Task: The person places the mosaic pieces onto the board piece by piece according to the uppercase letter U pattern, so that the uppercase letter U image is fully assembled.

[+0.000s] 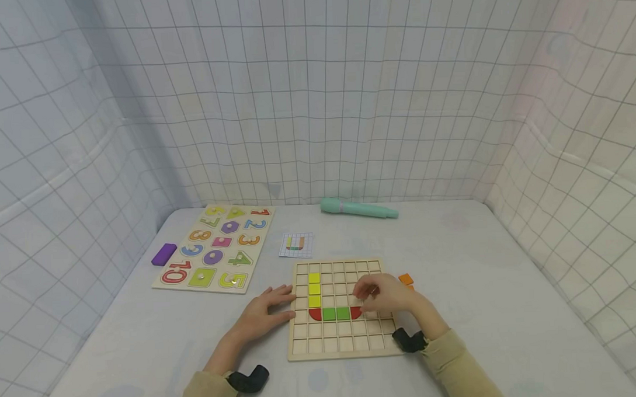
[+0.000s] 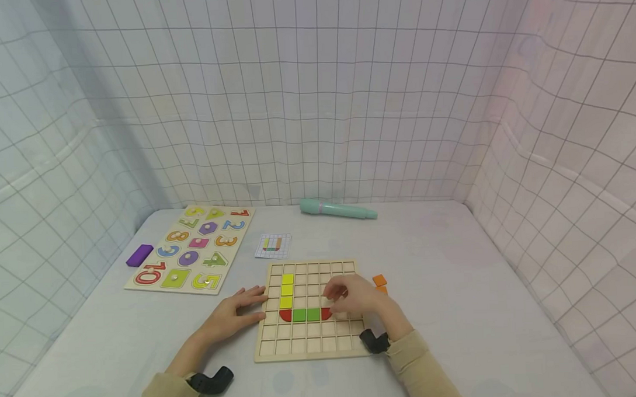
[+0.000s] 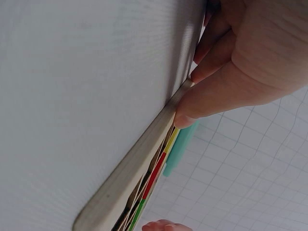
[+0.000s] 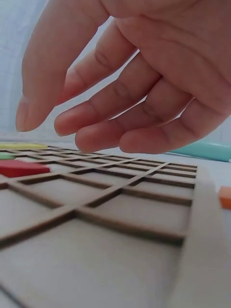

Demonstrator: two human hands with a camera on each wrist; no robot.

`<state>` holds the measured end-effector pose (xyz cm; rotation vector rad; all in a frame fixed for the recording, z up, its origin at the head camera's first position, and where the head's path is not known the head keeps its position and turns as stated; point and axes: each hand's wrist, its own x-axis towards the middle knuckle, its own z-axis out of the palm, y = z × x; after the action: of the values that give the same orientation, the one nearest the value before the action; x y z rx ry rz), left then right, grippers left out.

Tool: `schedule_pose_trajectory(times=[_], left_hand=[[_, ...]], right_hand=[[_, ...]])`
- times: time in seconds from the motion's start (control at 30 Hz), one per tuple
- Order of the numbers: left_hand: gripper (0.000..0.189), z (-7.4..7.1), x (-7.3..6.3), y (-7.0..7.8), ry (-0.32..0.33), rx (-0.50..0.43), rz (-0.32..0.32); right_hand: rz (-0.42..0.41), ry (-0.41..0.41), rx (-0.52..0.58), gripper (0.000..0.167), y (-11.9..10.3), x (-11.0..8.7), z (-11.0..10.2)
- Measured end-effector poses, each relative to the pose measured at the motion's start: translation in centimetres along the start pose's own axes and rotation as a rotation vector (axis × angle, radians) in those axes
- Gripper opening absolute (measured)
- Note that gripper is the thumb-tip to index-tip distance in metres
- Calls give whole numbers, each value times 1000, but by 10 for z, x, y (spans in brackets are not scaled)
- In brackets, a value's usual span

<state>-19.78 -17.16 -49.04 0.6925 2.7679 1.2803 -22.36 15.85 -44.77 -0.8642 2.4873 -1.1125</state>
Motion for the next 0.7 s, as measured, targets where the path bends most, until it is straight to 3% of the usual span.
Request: schedule_pose_trajectory(times=[0.37, 0.7], left_hand=[[43, 0, -1, 2, -1, -4, -23], [44, -1, -1, 1, -3, -13, -4]], right_hand=[[-19, 115, 5, 24, 4, -16, -31], [54, 195, 51, 27, 19, -34, -53]])
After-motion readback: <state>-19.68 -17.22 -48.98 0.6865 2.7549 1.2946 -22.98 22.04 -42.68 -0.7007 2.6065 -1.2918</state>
